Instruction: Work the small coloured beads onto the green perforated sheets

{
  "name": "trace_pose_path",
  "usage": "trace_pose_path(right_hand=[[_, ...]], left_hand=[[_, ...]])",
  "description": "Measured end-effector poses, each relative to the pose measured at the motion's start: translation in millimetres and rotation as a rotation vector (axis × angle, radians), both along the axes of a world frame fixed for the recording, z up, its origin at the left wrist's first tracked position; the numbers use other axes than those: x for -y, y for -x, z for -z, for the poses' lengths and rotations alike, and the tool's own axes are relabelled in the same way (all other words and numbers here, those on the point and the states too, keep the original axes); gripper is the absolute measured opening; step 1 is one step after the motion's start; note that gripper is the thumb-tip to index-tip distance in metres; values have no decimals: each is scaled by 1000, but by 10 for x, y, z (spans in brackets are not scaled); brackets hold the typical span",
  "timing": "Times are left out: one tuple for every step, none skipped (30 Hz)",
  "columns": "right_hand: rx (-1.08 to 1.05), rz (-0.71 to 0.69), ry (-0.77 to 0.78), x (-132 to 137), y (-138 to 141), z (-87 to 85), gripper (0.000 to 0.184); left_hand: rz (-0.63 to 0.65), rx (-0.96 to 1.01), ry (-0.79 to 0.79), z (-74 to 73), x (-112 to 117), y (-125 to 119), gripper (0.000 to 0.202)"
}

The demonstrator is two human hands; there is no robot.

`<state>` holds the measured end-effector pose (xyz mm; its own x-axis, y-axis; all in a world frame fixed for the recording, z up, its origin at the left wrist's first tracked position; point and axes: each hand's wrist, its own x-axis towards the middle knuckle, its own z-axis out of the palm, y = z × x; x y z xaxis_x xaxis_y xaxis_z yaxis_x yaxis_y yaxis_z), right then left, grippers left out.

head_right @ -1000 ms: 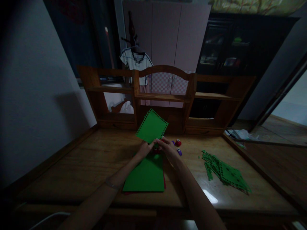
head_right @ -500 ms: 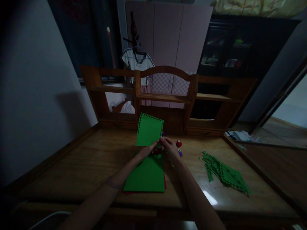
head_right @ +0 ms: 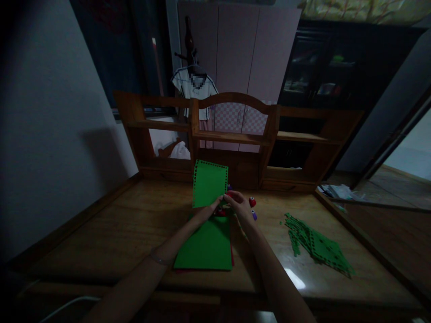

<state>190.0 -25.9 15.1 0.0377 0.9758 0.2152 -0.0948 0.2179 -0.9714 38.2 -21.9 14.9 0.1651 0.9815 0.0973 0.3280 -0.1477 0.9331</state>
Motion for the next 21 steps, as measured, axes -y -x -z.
trace_pose_path(right_hand=[[-12, 13, -6, -11, 3, 8, 37], [-26, 23, -3, -21, 6, 14, 37], [-44, 33, 6, -31, 8, 18, 38], [-62, 41, 18, -39, 9, 21, 38], [-80, 48, 29, -45, 8, 23, 37], [-95, 52, 38, -49, 7, 22, 37], [-106, 52, 42, -49, 5, 21, 37], [-114, 53, 42, -47, 4, 17, 38], [-121, 50, 37, -42, 3, 12, 38], [-126, 44, 30, -36, 3, 7, 37], [-132, 36, 21, -27, 4, 0, 37], [-133, 20, 11, -18, 6, -7, 37], [-130, 5, 2, -9, 9, -14, 36], [-123, -5, -5, 0, 12, -20, 36], [-112, -13, -13, 9, 14, -26, 36], [-98, -18, -17, 16, 16, -31, 36], [-85, -23, -18, 20, 17, -34, 36], [-74, -26, -16, 22, 16, -36, 36], [-64, -28, -13, 22, 15, -36, 36], [-55, -30, -9, 17, 12, -35, 37], [-50, -26, -6, 10, 9, -31, 37]], left_hand=[[-2, 23, 6, 22, -11, -22, 55], [8, 44, 14, 43, -19, -40, 56], [25, 64, 23, 61, -23, -54, 57], [50, 82, 31, 77, -26, -64, 58], [80, 102, 35, 90, -26, -68, 58], [110, 122, 34, 98, -26, -69, 58], [133, 135, 29, 103, -25, -66, 58], [144, 134, 19, 105, -25, -60, 58], [143, 114, 1, 103, -25, -52, 57], [132, 80, -25, 98, -24, -42, 56], [110, 38, -61, 90, -22, -31, 56], [89, 3, -107, 80, -19, -21, 55], [70, -20, -157, 68, -14, -12, 54], [56, -33, -196, 55, -8, -5, 53], [50, -45, -217, 44, -3, 0, 52], [48, -58, -225, 35, 3, 4, 52], [44, -71, -229, 29, 6, 6, 52], [36, -85, -233, 26, 7, 7, 52], [28, -97, -235, 28, 7, 9, 52], [23, -111, -231, 33, 4, 11, 52], [20, -127, -220, 39, 1, 14, 52]])
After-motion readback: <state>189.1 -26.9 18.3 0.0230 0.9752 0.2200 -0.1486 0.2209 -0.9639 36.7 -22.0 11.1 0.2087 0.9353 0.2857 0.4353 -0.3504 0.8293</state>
